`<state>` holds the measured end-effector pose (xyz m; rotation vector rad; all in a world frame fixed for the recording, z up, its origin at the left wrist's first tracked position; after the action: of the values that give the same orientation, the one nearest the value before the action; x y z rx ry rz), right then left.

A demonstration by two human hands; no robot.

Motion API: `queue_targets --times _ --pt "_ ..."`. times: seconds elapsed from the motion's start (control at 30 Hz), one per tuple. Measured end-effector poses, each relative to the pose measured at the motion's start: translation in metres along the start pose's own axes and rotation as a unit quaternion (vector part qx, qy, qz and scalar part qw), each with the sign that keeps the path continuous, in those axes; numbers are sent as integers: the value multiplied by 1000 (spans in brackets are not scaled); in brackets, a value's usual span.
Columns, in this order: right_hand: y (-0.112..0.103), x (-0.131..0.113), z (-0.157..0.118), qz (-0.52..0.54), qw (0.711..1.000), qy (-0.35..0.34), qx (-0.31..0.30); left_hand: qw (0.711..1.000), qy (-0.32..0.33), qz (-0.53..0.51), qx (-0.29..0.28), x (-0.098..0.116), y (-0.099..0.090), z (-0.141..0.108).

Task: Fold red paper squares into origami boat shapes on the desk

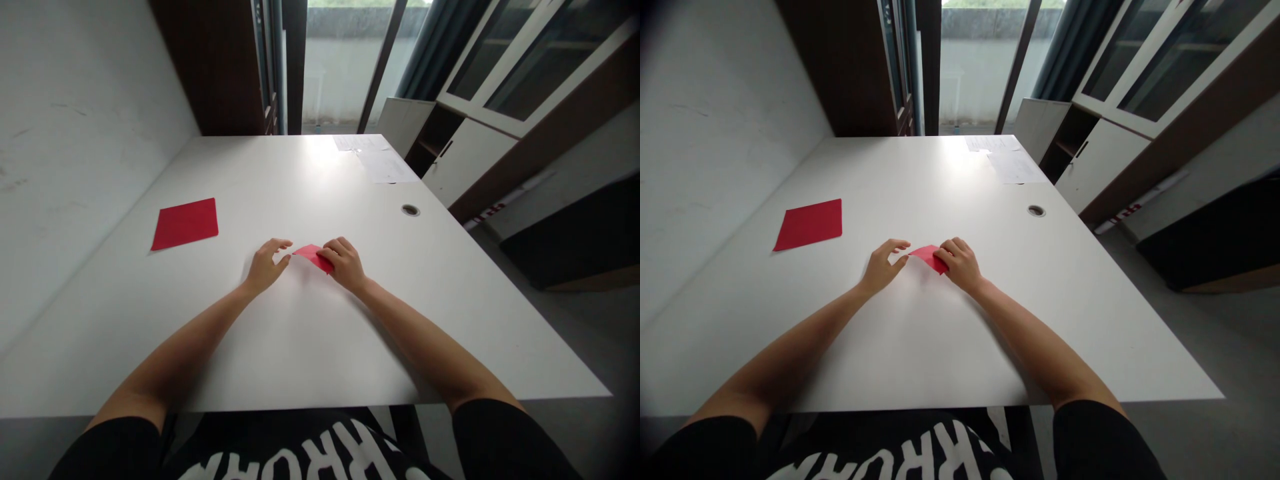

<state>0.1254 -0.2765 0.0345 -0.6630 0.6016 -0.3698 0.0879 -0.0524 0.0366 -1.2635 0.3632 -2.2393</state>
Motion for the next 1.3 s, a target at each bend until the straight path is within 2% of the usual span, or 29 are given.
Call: queue_targets --times 0.07,0.17,0.4,0.53,0.73,1.07,1.3 --pt "3 3 -2 -67 996 -42 -29 998 48 39 -3 4 -2 0" --pt "11 3 -4 -114 987 -90 -68 991 101 82 -37 6 1 -2" --pt "27 -1 -8 -57 981 -122 -141 969 149 146 -131 -4 11 -8" --pt "23 2 -8 -8 984 -95 -153 961 146 174 -158 -13 11 -9" --pt "8 10 -8 82 987 -28 -138 964 125 184 -144 -18 10 -8" --pt "18 32 -9 36 990 110 -84 974 66 172 -129 -20 11 -7" --pt "21 32 -11 -23 988 139 -61 977 21 181 -107 -25 13 -6"
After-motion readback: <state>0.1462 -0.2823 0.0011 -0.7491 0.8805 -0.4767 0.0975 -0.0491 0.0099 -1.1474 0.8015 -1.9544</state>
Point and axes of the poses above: each hand's wrist, its own z-axis towards the middle knuckle, its own y-axis out of the palm, x = y × z, the point moved 4 cm from there along z, towards the middle knuckle, and after that the axes turned 8 degrees about x, right-handed, at the moved point
